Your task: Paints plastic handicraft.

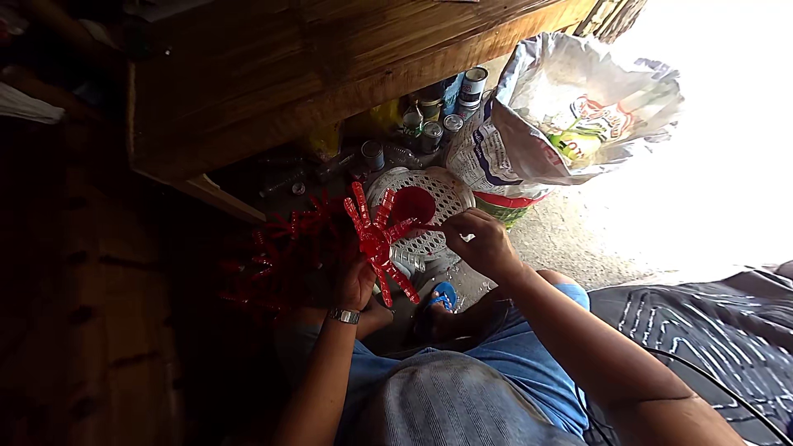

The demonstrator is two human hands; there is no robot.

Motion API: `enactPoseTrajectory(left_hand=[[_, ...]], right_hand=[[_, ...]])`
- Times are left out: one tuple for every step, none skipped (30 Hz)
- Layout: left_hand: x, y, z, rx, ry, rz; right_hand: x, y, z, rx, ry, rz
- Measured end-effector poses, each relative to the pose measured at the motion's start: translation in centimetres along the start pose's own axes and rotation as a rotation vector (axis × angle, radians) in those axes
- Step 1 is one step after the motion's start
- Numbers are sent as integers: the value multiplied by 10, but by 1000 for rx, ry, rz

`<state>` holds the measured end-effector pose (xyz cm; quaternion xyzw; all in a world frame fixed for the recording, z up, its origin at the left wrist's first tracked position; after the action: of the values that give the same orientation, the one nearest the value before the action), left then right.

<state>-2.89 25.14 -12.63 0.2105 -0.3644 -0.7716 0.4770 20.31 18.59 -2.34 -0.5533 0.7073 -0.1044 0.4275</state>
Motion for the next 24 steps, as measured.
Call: enactPoseTrajectory(left_hand=[[2, 0, 1, -14, -1, 12], [4, 0, 2, -33, 0, 23], [5, 0, 3, -39, 0, 26], [7, 0, 4, -37, 1, 28], [8, 0, 5, -46, -1, 27], [9, -1, 6, -48, -1, 28], [10, -3, 6, -44, -2, 30], [11, -5, 6, -39, -4, 43], [11, -6, 6, -39, -2, 54], [11, -7, 6, -40, -2, 61], [11, -6, 5, -36, -3, 59], [11, -6, 5, -35, 0, 53], [10, -5, 6, -40, 7, 47], [10, -5, 7, -41, 14, 48], [10, -5, 7, -37, 14, 50], [11, -6, 6, -31, 10, 58], [11, -6, 5, -32, 7, 72], [11, -6, 4, -26, 7, 74], [11, -6, 3, -25, 8, 66], [10, -6, 3, -27, 12, 59], [10, -6, 3, -35, 16, 56], [10, -6, 4, -37, 18, 55], [9, -6, 4, -34, 19, 49], [9, -7, 3, -31, 18, 50]], right_hand=[[0, -5, -3, -2, -6, 18], [0, -9, -6, -7, -12, 36], [-1, -12, -7, -17, -18, 48], [-2, -13, -8, -26, -25, 55], [-2, -13, -9, -30, -28, 52], [-3, -10, -8, -31, -27, 40], [-4, -7, -8, -30, -26, 22], [-4, -2, -7, -23, -27, 8], [-4, 2, -7, -15, -25, -11], [-4, 7, -5, -8, -23, -25], [-2, 10, -4, -2, -19, -35], [-1, 11, -2, 1, -17, -42], [0, 11, -2, 2, -18, -45], [1, 9, -3, 3, -23, -42], [1, 7, -5, 2, -31, -33], [0, 5, -6, 0, -39, -23], [0, 4, -7, -2, -42, -16], [0, 4, -6, -4, -40, -15], [-1, 6, -5, -3, -36, -21], [-2, 8, -4, -5, -32, -34], [-2, 10, -3, -5, -30, -48], [0, 11, -3, 2, -30, -57], [1, 11, -4, 7, -32, -63], [3, 10, -5, 7, -35, -63]])
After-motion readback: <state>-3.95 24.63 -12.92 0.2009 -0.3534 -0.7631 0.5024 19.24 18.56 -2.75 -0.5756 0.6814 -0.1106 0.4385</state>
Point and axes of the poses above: each hand's wrist, its own x-axis away from the middle knuckle, its own y-axis out of the palm, z = x × y, the point moved 8 cm from there along -x, towards the middle knuckle, and after that the axes turned 5 degrees about -z, right-handed, at the moved point
